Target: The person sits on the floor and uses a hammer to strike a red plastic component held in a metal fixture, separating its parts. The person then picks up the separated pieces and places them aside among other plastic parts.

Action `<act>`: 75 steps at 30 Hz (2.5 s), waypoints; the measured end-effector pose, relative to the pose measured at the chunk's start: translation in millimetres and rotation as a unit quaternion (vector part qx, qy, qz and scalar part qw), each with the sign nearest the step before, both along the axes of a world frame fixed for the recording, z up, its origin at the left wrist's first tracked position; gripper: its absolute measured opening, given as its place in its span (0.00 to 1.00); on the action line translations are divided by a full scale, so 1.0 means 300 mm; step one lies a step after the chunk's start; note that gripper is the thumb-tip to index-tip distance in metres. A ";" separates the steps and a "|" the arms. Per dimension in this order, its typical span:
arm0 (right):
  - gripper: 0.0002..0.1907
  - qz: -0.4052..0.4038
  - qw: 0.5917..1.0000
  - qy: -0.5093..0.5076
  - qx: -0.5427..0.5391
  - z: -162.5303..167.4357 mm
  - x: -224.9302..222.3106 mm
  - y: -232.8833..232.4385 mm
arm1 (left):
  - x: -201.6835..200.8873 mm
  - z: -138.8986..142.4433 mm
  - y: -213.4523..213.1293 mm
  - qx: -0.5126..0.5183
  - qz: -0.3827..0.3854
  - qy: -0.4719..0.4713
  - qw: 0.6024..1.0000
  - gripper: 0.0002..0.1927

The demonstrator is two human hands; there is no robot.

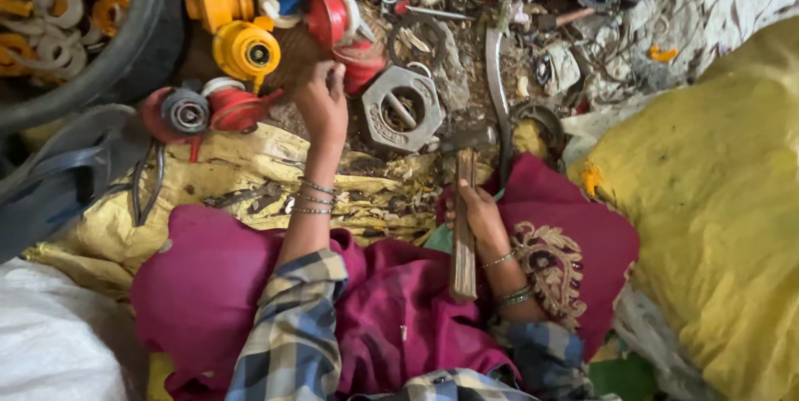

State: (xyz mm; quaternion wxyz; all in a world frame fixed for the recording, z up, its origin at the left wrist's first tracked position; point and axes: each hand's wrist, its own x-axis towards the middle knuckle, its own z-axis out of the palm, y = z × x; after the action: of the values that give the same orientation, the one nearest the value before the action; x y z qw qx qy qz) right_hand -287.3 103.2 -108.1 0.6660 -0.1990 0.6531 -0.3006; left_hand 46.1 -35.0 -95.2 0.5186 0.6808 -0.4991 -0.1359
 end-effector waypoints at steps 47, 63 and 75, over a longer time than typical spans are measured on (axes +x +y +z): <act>0.16 -0.072 0.980 -0.183 -0.008 -0.001 0.028 -0.053 | -0.118 0.157 0.149 0.164 -0.323 -0.144 0.921 0.41; 0.12 -0.055 0.983 -0.174 -0.006 0.042 0.058 -0.098 | -0.173 0.026 0.213 0.249 -0.214 -0.175 0.928 0.12; 0.14 0.057 0.994 -0.029 -0.083 0.163 0.093 -0.045 | -0.190 -0.060 0.180 0.224 -0.171 -0.268 0.921 0.00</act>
State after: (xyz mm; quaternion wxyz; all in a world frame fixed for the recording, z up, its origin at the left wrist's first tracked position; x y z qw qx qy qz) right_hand -259.4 89.7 -59.1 0.6819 -0.2819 0.5937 -0.3209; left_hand -10.9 18.9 -113.2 0.1685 0.6948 -0.6844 -0.1434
